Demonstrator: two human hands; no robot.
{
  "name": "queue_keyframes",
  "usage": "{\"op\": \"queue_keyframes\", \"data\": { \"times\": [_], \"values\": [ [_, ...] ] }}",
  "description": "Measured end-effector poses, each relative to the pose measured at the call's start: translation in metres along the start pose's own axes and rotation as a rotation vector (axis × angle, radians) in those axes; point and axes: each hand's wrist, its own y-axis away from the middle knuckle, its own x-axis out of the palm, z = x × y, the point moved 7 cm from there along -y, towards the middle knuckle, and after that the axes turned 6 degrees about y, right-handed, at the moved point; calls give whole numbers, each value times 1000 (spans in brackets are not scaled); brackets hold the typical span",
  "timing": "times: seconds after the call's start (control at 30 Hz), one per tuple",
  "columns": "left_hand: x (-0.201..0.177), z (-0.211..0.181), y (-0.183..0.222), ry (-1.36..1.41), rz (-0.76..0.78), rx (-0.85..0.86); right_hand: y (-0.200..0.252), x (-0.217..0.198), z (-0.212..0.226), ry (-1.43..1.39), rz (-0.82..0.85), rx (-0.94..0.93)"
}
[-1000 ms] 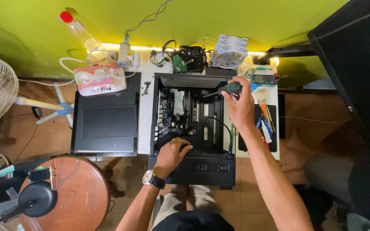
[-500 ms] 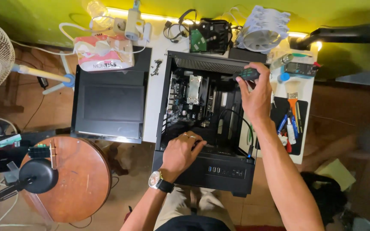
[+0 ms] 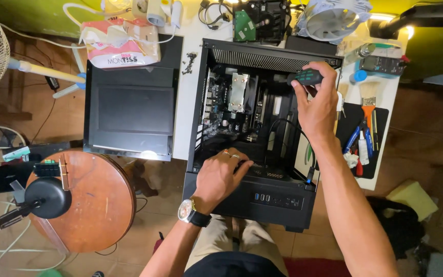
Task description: Installing a motherboard into a computer case and securing it with screws using a screwdriver.
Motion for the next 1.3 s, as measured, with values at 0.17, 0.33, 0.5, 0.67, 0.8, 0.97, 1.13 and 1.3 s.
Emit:
{"op": "queue_keyframes", "data": {
  "times": [0.17, 0.33, 0.5, 0.67, 0.8, 0.97, 1.13, 1.3],
  "values": [
    [2, 0, 0, -15, -8, 2, 0, 2, -2, -2, 8, -18],
    [2, -2, 2, -26, -26, -1, -2, 3, 1, 1, 9, -35],
    [-9, -12, 4, 32, -172, 90, -3, 2, 11, 25, -1, -123],
    [-9, -11, 3, 38, -167, 86, -4, 3, 12, 57, 16, -126],
    [-12, -14, 4, 39, -185, 96, -7, 3, 22, 65, 27, -178],
    [-10, -13, 4, 25, -188, 111, -21, -6, 56, 206, 63, -372],
    [-10, -13, 5, 31, -193, 109, -30, 1, 51, 678, 34, -377],
    [-10, -12, 4, 24, -190, 89, -31, 9, 52, 484, 257, -321]
  ]
}}
